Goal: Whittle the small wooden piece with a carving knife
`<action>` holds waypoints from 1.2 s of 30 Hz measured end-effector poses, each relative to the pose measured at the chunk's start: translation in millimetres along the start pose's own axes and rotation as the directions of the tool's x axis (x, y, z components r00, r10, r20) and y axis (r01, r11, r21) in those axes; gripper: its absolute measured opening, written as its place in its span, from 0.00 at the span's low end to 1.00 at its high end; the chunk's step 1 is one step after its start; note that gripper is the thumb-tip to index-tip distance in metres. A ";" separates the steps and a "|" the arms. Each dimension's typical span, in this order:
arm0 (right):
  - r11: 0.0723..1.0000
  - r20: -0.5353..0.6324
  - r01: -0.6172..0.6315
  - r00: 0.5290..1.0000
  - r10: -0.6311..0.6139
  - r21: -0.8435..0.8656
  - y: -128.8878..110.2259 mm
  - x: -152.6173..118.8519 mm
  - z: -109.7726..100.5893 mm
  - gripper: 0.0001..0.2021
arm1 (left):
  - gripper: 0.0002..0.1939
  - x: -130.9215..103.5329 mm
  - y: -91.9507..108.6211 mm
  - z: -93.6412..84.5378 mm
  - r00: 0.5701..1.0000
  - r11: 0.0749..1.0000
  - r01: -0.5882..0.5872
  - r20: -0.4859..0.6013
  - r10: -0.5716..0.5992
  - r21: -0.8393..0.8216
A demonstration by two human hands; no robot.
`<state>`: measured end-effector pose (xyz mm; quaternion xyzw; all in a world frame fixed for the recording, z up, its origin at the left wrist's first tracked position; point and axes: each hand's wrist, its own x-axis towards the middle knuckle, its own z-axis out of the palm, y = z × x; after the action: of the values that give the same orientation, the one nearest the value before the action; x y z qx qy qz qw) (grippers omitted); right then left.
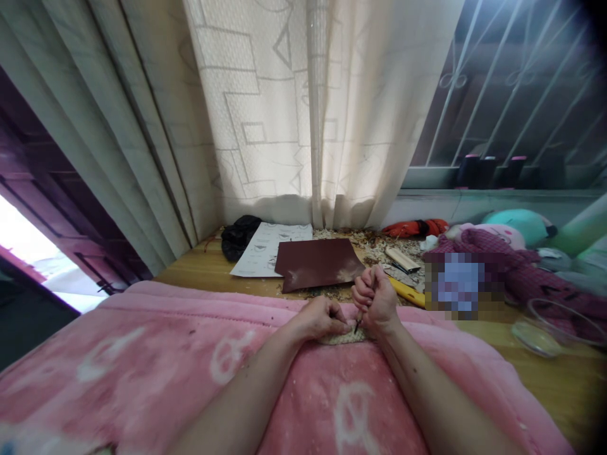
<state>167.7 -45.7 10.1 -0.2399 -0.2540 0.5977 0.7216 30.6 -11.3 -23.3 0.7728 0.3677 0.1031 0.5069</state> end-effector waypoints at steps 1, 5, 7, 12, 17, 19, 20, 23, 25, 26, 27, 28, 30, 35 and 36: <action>1.000 0.012 -0.009 1.000 0.009 -0.002 0.1 0.0 0.3 0.19 | 0.20 0.4 -0.7 0.0 1.000 1.000 0.001 0.005 -0.001 -0.007; 1.000 0.060 -0.031 0.998 0.031 0.002 1.3 -0.3 0.5 0.19 | 0.20 2.5 -4.4 0.2 1.000 1.000 -0.019 0.001 0.019 -0.011; 0.999 0.080 -0.038 0.996 0.037 0.002 2.2 -0.6 1.1 0.20 | 0.19 3.0 -5.0 0.6 1.000 1.000 -0.022 -0.004 0.022 -0.015; 0.998 0.106 -0.063 0.992 0.065 -0.019 4.2 -1.1 5.3 0.21 | 0.18 2.8 -2.9 1.8 1.000 0.998 0.029 0.009 -0.029 -0.051; 0.997 0.038 -0.053 0.998 0.055 -0.050 6.7 -0.3 7.2 0.21 | 0.18 3.4 -3.0 2.2 1.000 0.999 0.023 -0.008 -0.024 -0.032; 0.998 -0.005 -0.032 0.999 0.032 -0.063 7.7 0.3 6.3 0.21 | 0.18 3.2 -3.1 2.0 1.000 1.000 0.028 -0.013 -0.028 -0.013; 0.997 -0.023 -0.020 1.000 0.018 -0.070 8.2 0.7 5.8 0.21 | 0.18 2.9 -3.0 1.9 0.999 0.999 0.031 -0.013 -0.031 -0.008; 0.995 -0.078 0.003 0.997 -0.011 -0.099 9.7 1.9 5.3 0.21 | 0.18 2.0 -1.9 1.5 0.999 1.000 0.031 -0.008 -0.031 -0.003; 0.992 -0.130 0.006 0.991 -0.023 -0.127 11.1 3.0 5.5 0.22 | 0.18 1.7 -0.6 1.3 1.000 1.000 0.021 -0.010 -0.021 0.007; 0.990 -0.161 0.006 0.986 -0.030 -0.144 12.0 3.6 5.7 0.22 | 0.18 1.6 0.0 1.3 1.000 1.000 0.017 -0.012 -0.017 0.013; 0.987 -0.192 0.009 0.981 -0.040 -0.160 12.9 4.2 5.7 0.22 | 0.18 1.5 0.7 1.3 1.000 1.000 0.017 -0.015 -0.016 0.018; 0.985 -0.218 0.016 0.974 -0.054 -0.174 13.9 4.7 5.5 0.22 | 0.18 1.5 1.4 1.3 1.000 1.000 0.021 -0.016 -0.021 0.021; 0.980 -0.253 0.026 0.964 -0.076 -0.197 15.5 5.9 4.9 0.22 | 0.18 1.3 2.3 1.3 0.999 0.999 0.042 -0.016 -0.042 0.024; 0.984 -0.252 0.001 0.967 -0.046 -0.177 15.4 7.9 4.4 0.22 | 0.18 1.7 0.2 1.6 0.999 0.999 0.054 -0.010 -0.053 0.005; 0.987 -0.230 -0.008 0.973 -0.029 -0.158 14.6 7.9 4.6 0.22 | 0.18 2.2 -1.0 1.8 0.999 0.999 0.047 -0.004 -0.047 -0.012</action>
<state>155.1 -35.3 4.6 -0.3630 -0.2158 0.5400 0.7281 32.6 -10.9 -25.4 0.7607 0.3863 0.0950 0.5129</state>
